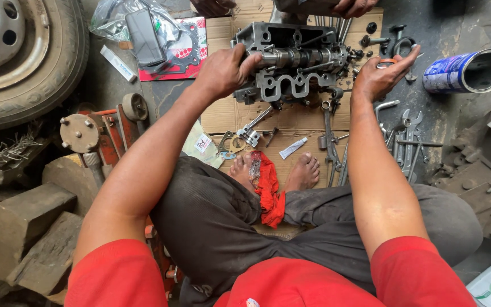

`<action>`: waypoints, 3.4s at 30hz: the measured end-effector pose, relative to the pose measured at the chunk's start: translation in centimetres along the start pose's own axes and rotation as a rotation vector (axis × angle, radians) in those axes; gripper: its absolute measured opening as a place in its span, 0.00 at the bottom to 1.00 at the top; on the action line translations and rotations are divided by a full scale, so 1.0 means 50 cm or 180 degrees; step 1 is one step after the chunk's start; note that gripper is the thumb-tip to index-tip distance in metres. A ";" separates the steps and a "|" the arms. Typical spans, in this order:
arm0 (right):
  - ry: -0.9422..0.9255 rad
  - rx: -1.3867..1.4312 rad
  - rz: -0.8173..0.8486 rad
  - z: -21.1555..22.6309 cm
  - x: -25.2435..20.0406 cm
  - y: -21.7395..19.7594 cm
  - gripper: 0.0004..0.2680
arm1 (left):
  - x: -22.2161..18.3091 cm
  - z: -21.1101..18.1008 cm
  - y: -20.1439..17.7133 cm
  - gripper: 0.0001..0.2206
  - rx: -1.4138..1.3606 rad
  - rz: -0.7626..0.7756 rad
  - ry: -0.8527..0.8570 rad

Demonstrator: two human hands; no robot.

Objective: The person sits on the floor of a repair workshop and wipes an engine camshaft/rocker assembly with a red cloth. They squeeze sealant from a small tube onto a fitting, stretch and fit an orange O-ring, and press a metal fitting into the engine casting by hand.

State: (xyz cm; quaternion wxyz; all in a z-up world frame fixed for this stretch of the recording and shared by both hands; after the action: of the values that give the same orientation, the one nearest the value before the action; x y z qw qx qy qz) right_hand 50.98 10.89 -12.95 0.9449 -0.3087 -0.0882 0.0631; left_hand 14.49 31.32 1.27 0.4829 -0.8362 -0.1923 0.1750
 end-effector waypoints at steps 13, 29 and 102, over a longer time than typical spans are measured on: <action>0.0163 0.0000 0.0020 -0.003 -0.007 0.011 0.35 | -0.029 -0.004 -0.022 0.26 0.0210 0.0019 -0.0063; -0.0152 0.0184 -0.0077 0.203 -0.172 0.016 0.37 | -0.329 0.022 0.301 0.29 -0.0482 -0.0402 -0.2326; -0.0520 0.1955 0.1400 0.296 -0.165 -0.490 0.35 | 0.027 -0.021 -0.122 0.30 0.1417 -0.2340 -0.0290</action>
State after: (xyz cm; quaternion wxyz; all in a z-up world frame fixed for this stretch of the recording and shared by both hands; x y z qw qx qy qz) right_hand 41.47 -1.67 12.32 0.9471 -0.0168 -0.0719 0.3122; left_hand 15.24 34.02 6.95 0.6727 -0.5789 -0.4561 0.0654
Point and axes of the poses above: each hand's wrist, its own x-axis towards the middle knuckle, its own y-axis out of the palm, z = x × y, the point moved 9 cm from there along x, towards the middle knuckle, and after that the axes turned 15 degrees about y, right-handed, at the moved point
